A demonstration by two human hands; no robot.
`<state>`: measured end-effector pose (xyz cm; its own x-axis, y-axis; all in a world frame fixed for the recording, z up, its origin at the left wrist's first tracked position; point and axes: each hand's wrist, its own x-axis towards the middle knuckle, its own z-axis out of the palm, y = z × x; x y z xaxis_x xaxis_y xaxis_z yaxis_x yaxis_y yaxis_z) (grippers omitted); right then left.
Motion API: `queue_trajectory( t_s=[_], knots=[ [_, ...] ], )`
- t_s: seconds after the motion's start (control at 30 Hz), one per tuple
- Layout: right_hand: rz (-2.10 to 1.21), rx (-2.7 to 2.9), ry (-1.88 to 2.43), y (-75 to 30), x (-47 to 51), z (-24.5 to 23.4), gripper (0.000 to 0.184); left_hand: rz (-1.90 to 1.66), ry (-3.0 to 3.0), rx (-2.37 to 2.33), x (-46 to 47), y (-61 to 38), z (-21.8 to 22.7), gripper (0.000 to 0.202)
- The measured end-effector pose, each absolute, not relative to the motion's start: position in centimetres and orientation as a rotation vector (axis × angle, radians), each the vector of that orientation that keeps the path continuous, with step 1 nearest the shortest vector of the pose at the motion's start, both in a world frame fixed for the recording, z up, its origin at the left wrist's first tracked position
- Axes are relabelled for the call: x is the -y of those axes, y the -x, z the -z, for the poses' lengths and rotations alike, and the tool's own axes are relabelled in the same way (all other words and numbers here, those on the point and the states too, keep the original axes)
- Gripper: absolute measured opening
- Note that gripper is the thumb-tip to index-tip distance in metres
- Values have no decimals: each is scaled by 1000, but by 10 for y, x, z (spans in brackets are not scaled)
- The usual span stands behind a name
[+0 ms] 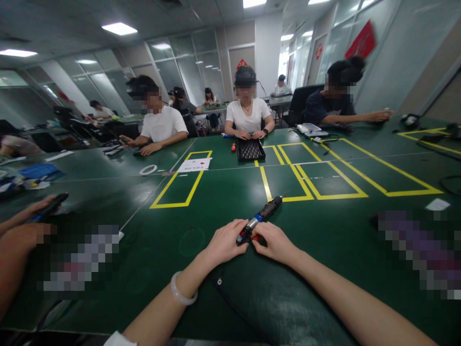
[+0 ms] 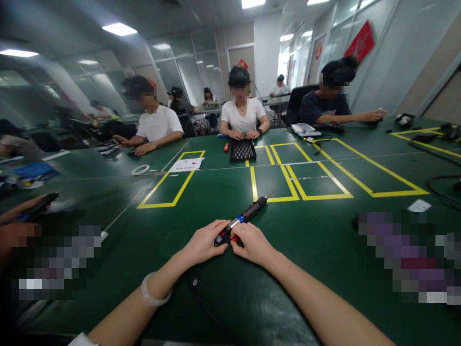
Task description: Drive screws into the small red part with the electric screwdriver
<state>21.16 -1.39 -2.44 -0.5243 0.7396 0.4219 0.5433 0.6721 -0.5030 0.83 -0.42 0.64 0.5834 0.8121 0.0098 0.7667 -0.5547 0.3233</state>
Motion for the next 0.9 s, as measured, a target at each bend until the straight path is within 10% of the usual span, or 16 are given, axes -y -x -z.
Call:
queue_trajectory(
  t_s=[0.9],
  knots=[
    [-477,2402,905,-208,14,31,5,-130,-2590,-1188,3,-2,-8,72]
  ],
)
